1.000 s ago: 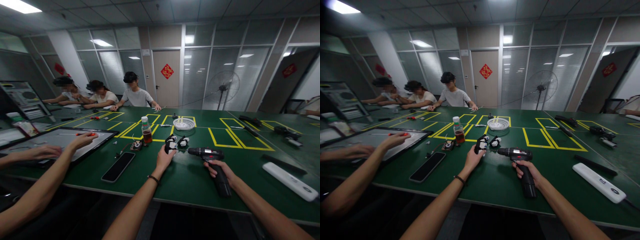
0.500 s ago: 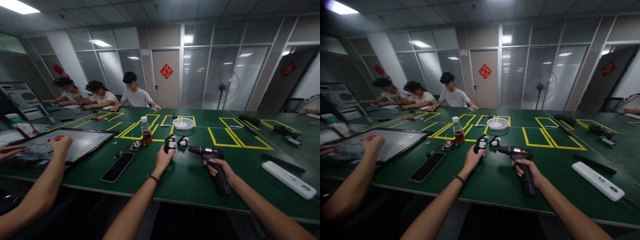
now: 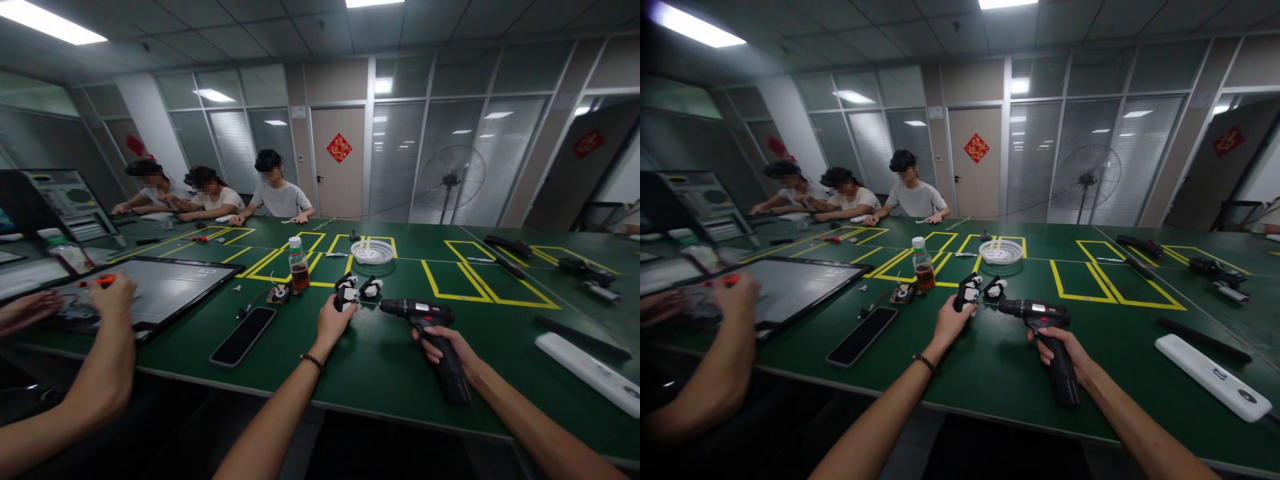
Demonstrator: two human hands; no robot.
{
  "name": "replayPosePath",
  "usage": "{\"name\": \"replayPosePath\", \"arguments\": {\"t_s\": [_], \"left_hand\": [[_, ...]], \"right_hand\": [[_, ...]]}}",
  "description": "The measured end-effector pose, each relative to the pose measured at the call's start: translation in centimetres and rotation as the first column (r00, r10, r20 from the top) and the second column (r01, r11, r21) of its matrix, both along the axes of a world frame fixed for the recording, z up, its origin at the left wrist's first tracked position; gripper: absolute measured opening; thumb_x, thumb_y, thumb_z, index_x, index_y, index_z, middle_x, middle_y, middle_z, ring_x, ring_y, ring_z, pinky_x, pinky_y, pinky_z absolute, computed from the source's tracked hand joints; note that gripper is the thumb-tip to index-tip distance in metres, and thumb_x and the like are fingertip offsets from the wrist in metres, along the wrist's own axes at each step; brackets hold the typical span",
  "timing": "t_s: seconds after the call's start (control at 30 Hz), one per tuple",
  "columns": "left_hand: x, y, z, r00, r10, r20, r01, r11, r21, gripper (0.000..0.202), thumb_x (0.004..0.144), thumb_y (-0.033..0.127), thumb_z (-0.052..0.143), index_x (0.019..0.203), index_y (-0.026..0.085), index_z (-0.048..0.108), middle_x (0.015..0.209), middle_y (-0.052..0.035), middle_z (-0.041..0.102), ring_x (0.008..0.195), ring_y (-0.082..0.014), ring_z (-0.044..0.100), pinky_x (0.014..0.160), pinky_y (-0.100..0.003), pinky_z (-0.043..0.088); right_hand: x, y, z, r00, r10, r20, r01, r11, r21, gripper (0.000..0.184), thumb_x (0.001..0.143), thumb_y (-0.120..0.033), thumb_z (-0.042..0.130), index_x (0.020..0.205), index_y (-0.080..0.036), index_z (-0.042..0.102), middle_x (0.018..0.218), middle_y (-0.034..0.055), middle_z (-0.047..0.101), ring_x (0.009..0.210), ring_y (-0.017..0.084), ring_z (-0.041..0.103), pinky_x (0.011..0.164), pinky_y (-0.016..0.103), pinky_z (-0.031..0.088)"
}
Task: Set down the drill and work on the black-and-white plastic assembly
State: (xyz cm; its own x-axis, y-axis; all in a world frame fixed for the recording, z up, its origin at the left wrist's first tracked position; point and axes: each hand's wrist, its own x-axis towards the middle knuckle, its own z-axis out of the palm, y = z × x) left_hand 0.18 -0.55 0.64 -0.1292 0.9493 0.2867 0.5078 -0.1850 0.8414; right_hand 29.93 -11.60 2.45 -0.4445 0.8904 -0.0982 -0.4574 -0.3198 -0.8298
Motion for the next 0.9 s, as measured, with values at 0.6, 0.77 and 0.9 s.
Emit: {"name": "replayPosePath", "arguments": {"t_s": [0.6, 0.77, 0.9], "left_hand": [[0.11, -0.56, 0.44, 0.998, 0.029, -0.048, -0.029, 1.0, 0.008, 0.056, 0.072, 0.054, 0.069, 0.116, 0.021, 0.058, 0.108, -0.0111, 0.068, 0.096, -0.024, 0.063, 0.078, -0.029, 0.046], [0.2, -0.81, 0.76, 0.996, 0.038, -0.076, -0.038, 0.999, 0.003, 0.054, 0.073, 0.054, 0.069, 0.115, 0.022, 0.058, 0.108, -0.0104, 0.067, 0.095, -0.0238, 0.063, 0.077, -0.029, 0.045], [0.23, -0.96, 0.81, 0.993, 0.06, -0.106, -0.059, 0.998, 0.008, 0.054, 0.073, 0.054, 0.069, 0.114, 0.022, 0.057, 0.106, -0.0105, 0.067, 0.094, -0.0243, 0.063, 0.076, -0.03, 0.045]], "right_hand": [[0.14, -0.01, -0.7, 1.0, 0.001, 0.03, -0.001, 1.0, 0.026, 0.03, 0.092, -0.032, 0.049, 0.099, -0.007, 0.063, 0.051, -0.0035, 0.041, 0.044, 0.008, 0.038, 0.048, 0.021, 0.036], [-0.05, -0.04, -0.61, 1.0, -0.006, 0.029, 0.006, 1.0, 0.023, 0.029, 0.091, -0.032, 0.05, 0.099, -0.007, 0.063, 0.051, -0.0038, 0.041, 0.044, 0.008, 0.037, 0.047, 0.02, 0.037], [-0.22, -0.15, -0.41, 0.999, -0.021, 0.038, 0.02, 1.0, 0.015, 0.027, 0.089, -0.032, 0.053, 0.098, -0.008, 0.063, 0.05, -0.0041, 0.04, 0.044, 0.008, 0.035, 0.047, 0.02, 0.038]]}}
